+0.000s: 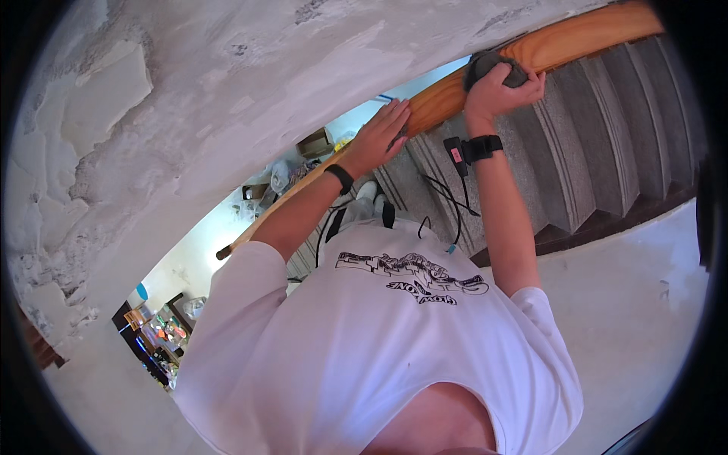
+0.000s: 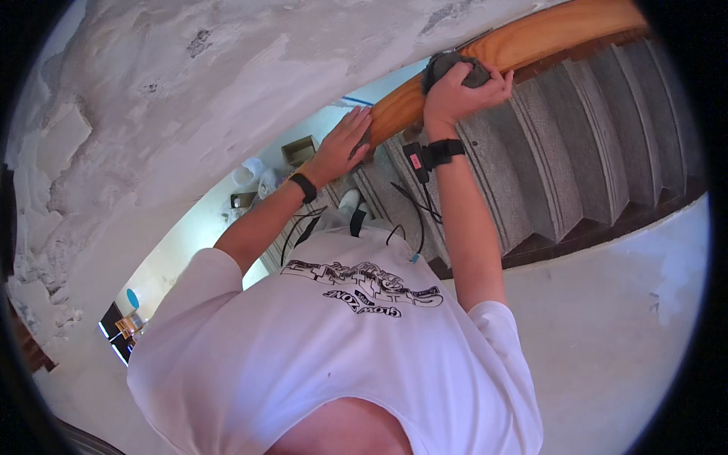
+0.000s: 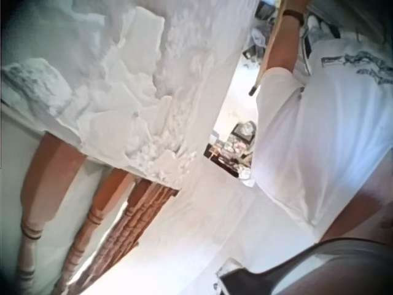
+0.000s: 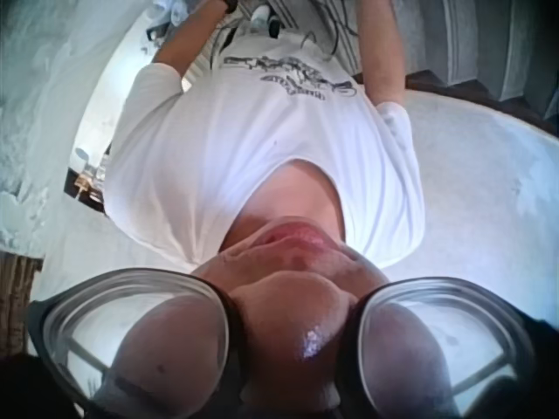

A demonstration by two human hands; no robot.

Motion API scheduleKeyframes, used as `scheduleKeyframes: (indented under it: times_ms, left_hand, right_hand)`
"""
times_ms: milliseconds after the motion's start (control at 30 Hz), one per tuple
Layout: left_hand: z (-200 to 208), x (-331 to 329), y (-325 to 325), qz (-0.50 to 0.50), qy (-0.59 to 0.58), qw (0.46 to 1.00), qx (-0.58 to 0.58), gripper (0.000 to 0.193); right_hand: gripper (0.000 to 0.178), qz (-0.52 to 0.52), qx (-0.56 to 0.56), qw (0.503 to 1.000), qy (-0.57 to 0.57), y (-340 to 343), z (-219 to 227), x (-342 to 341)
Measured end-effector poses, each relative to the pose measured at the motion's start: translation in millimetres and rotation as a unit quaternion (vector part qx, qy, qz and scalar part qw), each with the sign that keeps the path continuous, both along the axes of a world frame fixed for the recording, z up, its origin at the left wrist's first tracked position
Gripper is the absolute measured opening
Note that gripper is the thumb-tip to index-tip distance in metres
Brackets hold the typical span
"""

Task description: The person sands a wooden stair handrail using a sanding block and a steel wool pad. They work along the length of the curved handrail, alternating between the two tools to smooth the surface.

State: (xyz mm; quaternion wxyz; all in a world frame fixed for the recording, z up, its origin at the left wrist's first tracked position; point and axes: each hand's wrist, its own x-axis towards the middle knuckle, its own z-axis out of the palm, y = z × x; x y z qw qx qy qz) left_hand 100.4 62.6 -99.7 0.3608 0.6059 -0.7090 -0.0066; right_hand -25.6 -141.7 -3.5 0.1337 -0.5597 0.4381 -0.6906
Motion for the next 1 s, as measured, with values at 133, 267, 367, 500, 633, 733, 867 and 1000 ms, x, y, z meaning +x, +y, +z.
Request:
scheduleKeyframes:
  times_ms: [133,267,367,500,633,733,867,1000]
  left_hand:
    - [49,-25,-73,-0.057,0.049,0.995,-0.071,0.068]
    - [46,-26,-80,-0.047,0.092,0.993,-0.058,0.069]
    - [7,-5,-31,-0.041,0.086,0.995,-0.01,0.068]
    - [27,-21,-48,-0.024,0.071,0.996,-0.043,0.065]
    - [59,-50,-82,0.015,0.034,0.996,-0.086,0.064]
    - [23,-37,-43,0.029,0.029,0.999,-0.029,0.066]
    - [15,-32,-21,0.024,-0.031,0.999,-0.027,0.067]
    - [45,-49,-70,0.021,-0.023,0.998,-0.057,0.069]
  right_hand:
    - [0.027,0.001,-0.006,1.0,-0.002,-2,-3,0]
    - [0.027,0.004,-0.013,1.0,0.002,-2,-3,-1]
    - [0.027,0.001,-0.016,1.0,0.008,1,-4,-3]
    - [0.027,-0.003,-0.022,1.0,0.003,-3,-7,-2]
    - [0.026,-0.001,-0.019,1.0,0.009,-2,-6,-3]
    - [0.026,0.011,-0.009,1.0,0.015,-3,-2,-5]
    - [0.026,0.02,0.014,1.0,0.01,3,-1,-6]
    - [0.025,0.025,0.005,1.0,0.011,-1,-3,-7]
